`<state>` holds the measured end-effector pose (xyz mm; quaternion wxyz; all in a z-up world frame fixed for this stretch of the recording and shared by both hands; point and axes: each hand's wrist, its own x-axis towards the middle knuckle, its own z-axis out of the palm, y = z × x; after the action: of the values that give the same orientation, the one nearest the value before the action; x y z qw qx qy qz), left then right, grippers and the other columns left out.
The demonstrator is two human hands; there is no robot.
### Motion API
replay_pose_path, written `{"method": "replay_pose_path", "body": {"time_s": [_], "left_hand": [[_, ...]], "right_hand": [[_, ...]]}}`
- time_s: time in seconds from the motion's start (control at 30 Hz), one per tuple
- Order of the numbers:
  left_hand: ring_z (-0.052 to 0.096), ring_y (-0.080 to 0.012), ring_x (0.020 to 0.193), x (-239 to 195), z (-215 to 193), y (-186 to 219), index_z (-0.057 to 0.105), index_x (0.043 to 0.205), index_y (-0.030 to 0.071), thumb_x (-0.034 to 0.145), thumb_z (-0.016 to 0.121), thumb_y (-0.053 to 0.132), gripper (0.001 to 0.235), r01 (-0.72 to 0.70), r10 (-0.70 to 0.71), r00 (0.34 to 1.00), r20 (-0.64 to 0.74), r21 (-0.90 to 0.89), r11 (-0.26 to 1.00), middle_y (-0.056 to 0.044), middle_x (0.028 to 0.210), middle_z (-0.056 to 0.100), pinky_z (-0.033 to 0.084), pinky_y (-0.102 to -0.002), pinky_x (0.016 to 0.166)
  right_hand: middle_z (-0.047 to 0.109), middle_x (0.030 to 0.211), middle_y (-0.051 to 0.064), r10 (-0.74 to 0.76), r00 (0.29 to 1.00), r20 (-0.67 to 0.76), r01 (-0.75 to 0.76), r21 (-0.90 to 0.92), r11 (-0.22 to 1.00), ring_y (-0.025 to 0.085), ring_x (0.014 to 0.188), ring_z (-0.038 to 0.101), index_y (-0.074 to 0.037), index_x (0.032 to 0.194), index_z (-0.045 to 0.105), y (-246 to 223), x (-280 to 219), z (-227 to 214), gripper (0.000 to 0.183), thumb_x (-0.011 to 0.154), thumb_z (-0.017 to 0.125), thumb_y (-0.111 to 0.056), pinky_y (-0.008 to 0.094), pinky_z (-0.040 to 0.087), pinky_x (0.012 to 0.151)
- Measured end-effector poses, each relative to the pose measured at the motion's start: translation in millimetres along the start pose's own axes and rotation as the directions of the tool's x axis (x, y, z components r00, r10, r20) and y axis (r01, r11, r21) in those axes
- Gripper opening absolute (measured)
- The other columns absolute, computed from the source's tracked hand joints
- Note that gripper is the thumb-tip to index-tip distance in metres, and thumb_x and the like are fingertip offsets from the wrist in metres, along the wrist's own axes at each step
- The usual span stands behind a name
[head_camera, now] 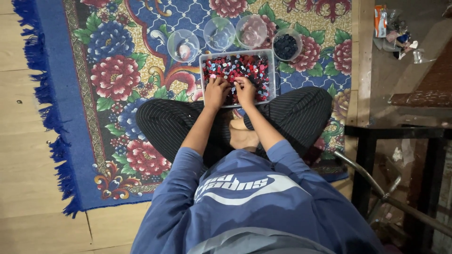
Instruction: The person sits cross-legged on a rug and sorts mixed bottle caps from a large plastic bin into smaller containers by color. They repeatedly pick up caps, separate them, and place them into designated bowls.
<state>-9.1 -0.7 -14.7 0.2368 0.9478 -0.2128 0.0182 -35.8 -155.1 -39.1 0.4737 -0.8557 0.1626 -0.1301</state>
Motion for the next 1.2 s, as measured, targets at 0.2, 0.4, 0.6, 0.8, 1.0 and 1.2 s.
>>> {"method": "replay_pose_path", "body": {"time_s": [0.2,0.4,0.6,0.8,1.0,1.2], "left_hand": [[0.058,-0.0254,0.104,-1,8,-3,0.074,0.098,0.026,0.091,0.074,0.036,0.012,0.074,-0.069,0.997,0.036,-0.147,0.986,0.002,0.102,0.063,0.053,-0.037,0.085],[0.062,-0.0269,0.102,-2,17,-7,0.07,0.096,0.023,0.089,0.077,0.034,0.015,0.048,-0.066,0.997,-0.041,-0.349,0.936,0.0,0.098,0.068,0.052,-0.037,0.092],[0.064,-0.0332,0.095,-2,-12,5,0.062,0.092,0.018,0.093,0.069,0.032,0.016,0.075,-0.06,0.997,0.048,-0.431,0.899,-0.009,0.091,0.067,0.052,-0.044,0.089],[0.063,-0.0358,0.089,-3,-30,13,0.056,0.091,0.015,0.097,0.06,0.031,0.018,0.133,-0.106,0.99,0.087,-0.408,0.903,-0.012,0.084,0.063,0.051,-0.048,0.085],[0.066,-0.0401,0.098,-2,-35,18,0.06,0.104,0.013,0.106,0.057,0.033,0.021,0.179,-0.135,0.982,0.134,-0.412,0.894,-0.018,0.095,0.067,0.052,-0.051,0.091],[0.069,-0.0397,0.1,-1,-7,6,0.065,0.113,0.018,0.104,0.063,0.028,0.013,0.175,-0.101,0.98,0.169,-0.51,0.842,-0.016,0.098,0.072,0.053,-0.051,0.092]], "right_hand": [[0.077,0.09,0.01,0.026,0.999,-0.046,-0.024,0.054,0.998,0.032,0.087,0.075,-0.016,0.099,0.079,0,1,-2,0.014,0.087,0.079,-0.01,0.04,0.06,0.076],[0.077,0.092,0.008,0.036,0.99,-0.134,-0.019,0.123,0.992,0.029,0.092,0.075,-0.015,0.099,0.078,-19,9,-27,0.015,0.088,0.077,-0.005,0.038,0.057,0.083],[0.077,0.091,0.011,0.073,0.986,-0.148,-0.043,0.195,0.98,0.028,0.087,0.075,-0.014,0.105,0.076,-7,36,-65,0.011,0.093,0.075,-0.013,0.038,0.057,0.078],[0.076,0.091,0.016,-0.031,0.943,-0.33,0.114,0.233,0.966,0.027,0.086,0.074,-0.007,0.105,0.077,18,111,-102,0.013,0.093,0.075,-0.01,0.037,0.056,0.077],[0.075,0.115,0.019,-0.01,0.911,-0.412,0.121,0.245,0.962,0.035,0.111,0.07,-0.005,0.12,0.074,78,153,-91,0.028,0.093,0.08,-0.011,0.044,0.055,0.097],[0.077,0.103,0.011,-0.224,0.973,0.062,0.207,0.2,0.958,0.033,0.107,0.071,-0.012,0.097,0.076,22,48,-38,0.013,0.086,0.08,-0.005,0.044,0.054,0.094]]}}
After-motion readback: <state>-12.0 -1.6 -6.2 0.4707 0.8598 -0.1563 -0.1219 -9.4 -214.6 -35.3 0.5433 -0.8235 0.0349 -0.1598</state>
